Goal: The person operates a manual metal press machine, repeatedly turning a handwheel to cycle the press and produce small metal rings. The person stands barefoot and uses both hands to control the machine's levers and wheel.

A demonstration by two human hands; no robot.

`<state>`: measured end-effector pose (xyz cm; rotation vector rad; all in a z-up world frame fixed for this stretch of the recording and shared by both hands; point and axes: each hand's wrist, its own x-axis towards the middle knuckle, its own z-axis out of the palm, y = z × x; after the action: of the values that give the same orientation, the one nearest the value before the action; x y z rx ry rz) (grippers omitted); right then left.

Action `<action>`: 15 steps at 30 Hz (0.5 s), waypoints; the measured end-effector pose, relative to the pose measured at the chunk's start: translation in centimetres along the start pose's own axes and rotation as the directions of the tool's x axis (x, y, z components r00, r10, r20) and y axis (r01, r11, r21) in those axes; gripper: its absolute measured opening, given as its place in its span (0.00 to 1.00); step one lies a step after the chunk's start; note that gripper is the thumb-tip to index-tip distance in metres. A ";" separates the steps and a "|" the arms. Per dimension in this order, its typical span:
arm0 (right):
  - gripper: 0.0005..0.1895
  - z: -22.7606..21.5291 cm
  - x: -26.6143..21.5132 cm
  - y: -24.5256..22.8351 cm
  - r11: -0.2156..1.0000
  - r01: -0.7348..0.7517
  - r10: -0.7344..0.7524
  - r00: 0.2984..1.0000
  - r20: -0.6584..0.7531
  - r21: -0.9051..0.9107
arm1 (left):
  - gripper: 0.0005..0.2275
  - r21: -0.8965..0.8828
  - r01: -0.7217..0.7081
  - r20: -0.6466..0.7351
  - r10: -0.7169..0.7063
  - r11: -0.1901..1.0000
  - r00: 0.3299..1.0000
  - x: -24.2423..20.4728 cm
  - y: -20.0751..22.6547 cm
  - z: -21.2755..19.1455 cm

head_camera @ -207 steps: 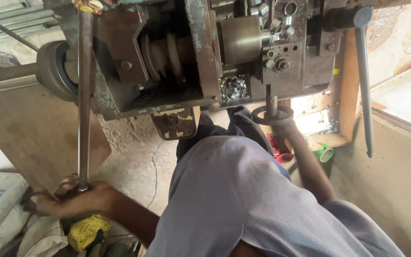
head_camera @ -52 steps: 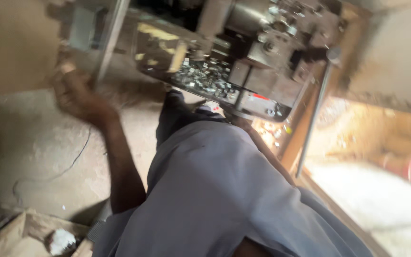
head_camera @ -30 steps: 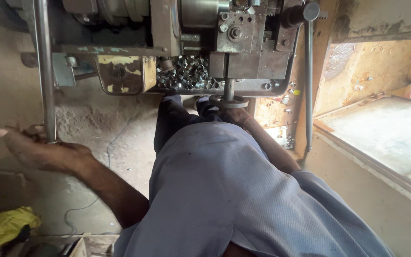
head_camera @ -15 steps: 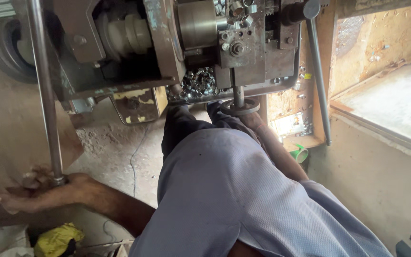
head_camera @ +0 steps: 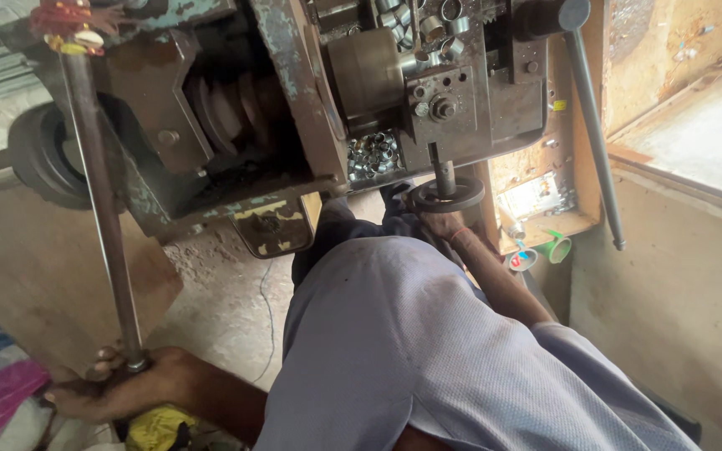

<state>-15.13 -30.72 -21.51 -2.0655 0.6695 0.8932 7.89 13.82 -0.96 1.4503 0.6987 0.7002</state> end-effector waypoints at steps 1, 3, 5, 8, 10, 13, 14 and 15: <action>0.18 0.2 0.0 -0.1 0.998 -0.067 0.067 0.997 0.025 0.010 | 0.24 -0.002 0.005 0.020 -0.005 1.000 1.000 0.1 -0.2 -0.3; 0.16 0.3 -0.1 -0.2 0.992 -0.124 0.123 0.992 0.014 0.030 | 0.23 -0.007 -0.029 0.038 0.029 1.000 0.999 0.7 -0.8 -0.9; 0.15 0.3 -0.3 -0.1 0.995 -0.076 0.081 0.993 -0.081 0.068 | 0.22 -0.012 -0.109 0.027 0.109 0.994 0.994 0.9 -1.5 -1.5; 0.13 -1.2 -0.5 0.9 0.986 -0.051 0.095 0.955 -0.282 0.159 | 0.16 0.468 -0.877 0.681 0.588 0.109 0.436 -1.1 -1.1 -2.4; 0.13 -2.7 -1.6 2.1 0.940 -0.162 0.253 0.922 -0.293 0.300 | 0.17 0.537 -0.801 0.676 0.433 0.264 0.596 -3.4 0.2 -2.6; 0.16 -5.1 -4.0 3.4 0.959 -0.267 0.283 0.901 -0.328 0.092 | 0.17 0.673 -0.610 0.591 0.191 0.419 0.784 -5.8 2.0 -1.6; 0.17 -5.6 -4.4 3.3 0.945 -0.324 0.291 0.899 -0.326 -0.049 | 0.16 0.716 -0.531 0.546 0.111 0.452 0.830 -6.4 2.4 -1.0; 0.18 -5.8 -4.8 2.8 0.943 -0.334 0.315 0.886 -0.339 0.003 | 0.17 0.638 -0.650 0.647 0.171 0.412 0.743 -6.9 3.1 -0.8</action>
<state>-17.90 -36.32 -16.42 -2.2170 1.2172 0.7480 2.93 8.94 2.09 2.7023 0.1930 0.2894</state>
